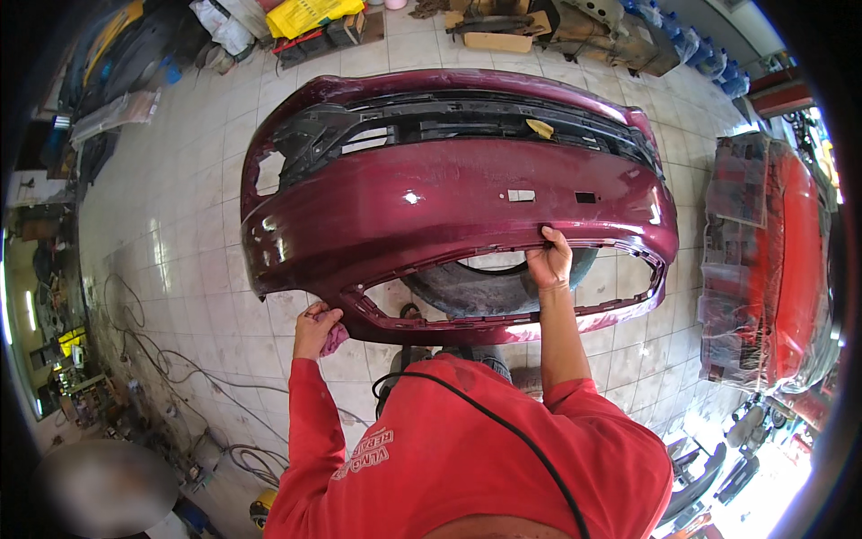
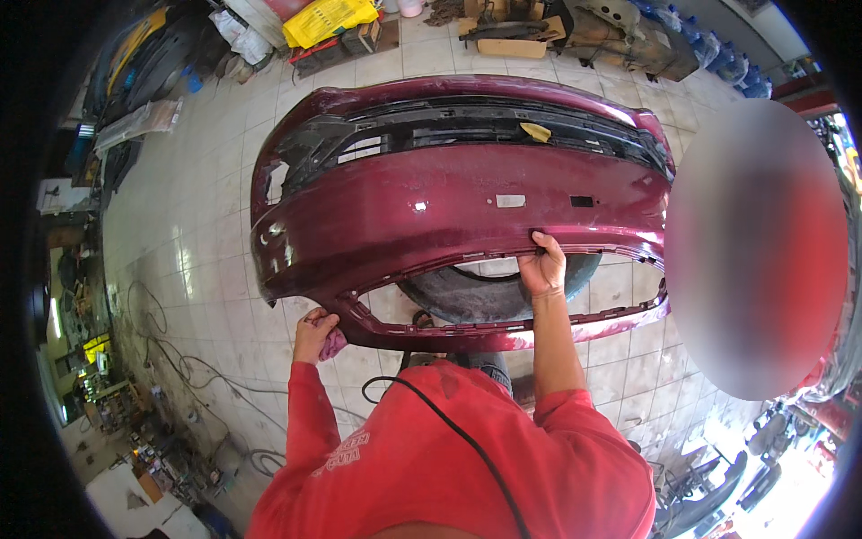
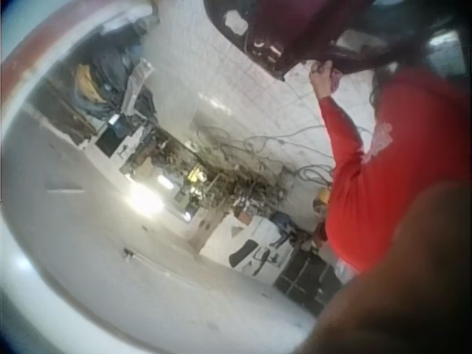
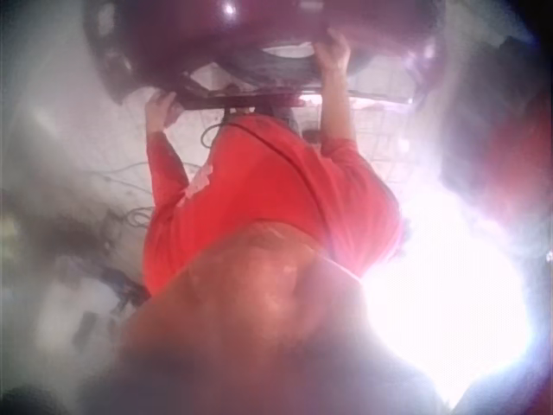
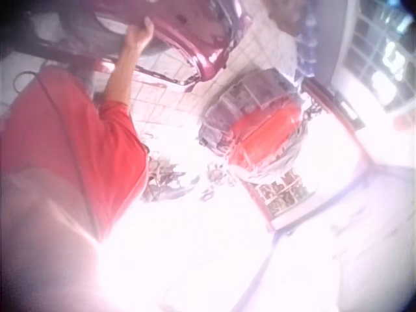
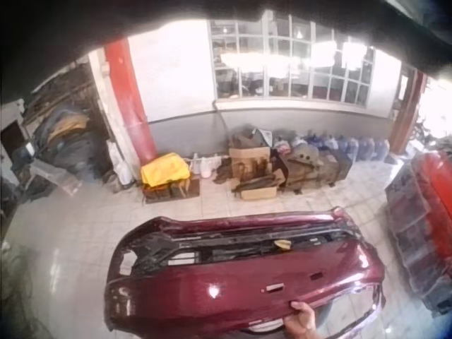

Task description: The person sands a maroon car bumper with a sanding block, repeatedly dipping it into a bucket of water. They wipe the surface with a cloth, rotate the bumper to access different areas, and continue sanding and wiping throughout the clip.

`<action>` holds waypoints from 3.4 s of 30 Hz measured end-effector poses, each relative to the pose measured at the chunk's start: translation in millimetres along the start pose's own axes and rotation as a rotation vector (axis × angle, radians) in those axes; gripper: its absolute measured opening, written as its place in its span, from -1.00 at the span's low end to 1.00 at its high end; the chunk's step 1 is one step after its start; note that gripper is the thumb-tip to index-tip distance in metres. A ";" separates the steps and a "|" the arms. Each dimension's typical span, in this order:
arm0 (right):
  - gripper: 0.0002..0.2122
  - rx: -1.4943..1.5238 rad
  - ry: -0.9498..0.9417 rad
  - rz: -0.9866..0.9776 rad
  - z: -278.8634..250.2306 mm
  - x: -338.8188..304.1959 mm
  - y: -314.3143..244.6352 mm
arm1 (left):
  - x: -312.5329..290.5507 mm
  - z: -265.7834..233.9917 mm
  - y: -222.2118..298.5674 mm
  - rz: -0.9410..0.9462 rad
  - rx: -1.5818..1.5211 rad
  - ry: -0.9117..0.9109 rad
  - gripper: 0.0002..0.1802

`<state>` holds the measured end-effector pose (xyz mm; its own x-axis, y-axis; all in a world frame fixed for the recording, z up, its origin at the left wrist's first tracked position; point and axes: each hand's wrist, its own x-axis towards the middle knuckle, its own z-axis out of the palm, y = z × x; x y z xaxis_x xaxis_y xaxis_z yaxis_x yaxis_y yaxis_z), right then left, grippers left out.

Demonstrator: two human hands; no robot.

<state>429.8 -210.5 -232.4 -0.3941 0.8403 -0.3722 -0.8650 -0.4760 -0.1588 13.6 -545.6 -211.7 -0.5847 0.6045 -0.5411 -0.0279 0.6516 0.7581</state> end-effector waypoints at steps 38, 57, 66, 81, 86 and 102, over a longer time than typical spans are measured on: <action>-0.58 -0.962 0.273 -0.157 37.2 -245.9 283.9 | 60.0 -413.1 -435.7 0.029 1.345 -0.629 -0.29; 0.03 -0.682 0.218 0.495 -73.8 -253.1 692.7 | 111.2 -358.8 -229.8 -0.026 0.003 -0.518 -0.50; -0.64 -0.224 0.393 0.214 -115.8 -271.5 735.3 | 119.1 -330.4 -210.0 -0.070 0.022 -1.100 -0.25; -0.73 -1.127 1.064 0.081 -136.6 -167.2 875.5 | 454.5 -420.8 -259.8 0.058 0.833 -0.998 -0.30; -0.70 -1.406 0.969 -0.220 -185.9 -85.3 898.2 | 506.1 -343.1 -291.8 0.778 0.752 -0.983 -0.54; -0.59 -2.291 0.667 -0.909 -369.2 93.5 861.9 | 520.8 -167.6 -363.9 1.754 1.262 -1.034 -0.30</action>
<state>-237.9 -638.0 -741.8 0.1521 0.9528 0.2629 0.9103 -0.0315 -0.4126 -416.6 -544.7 -708.3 0.9252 0.3544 -0.1357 0.3777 -0.8943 0.2398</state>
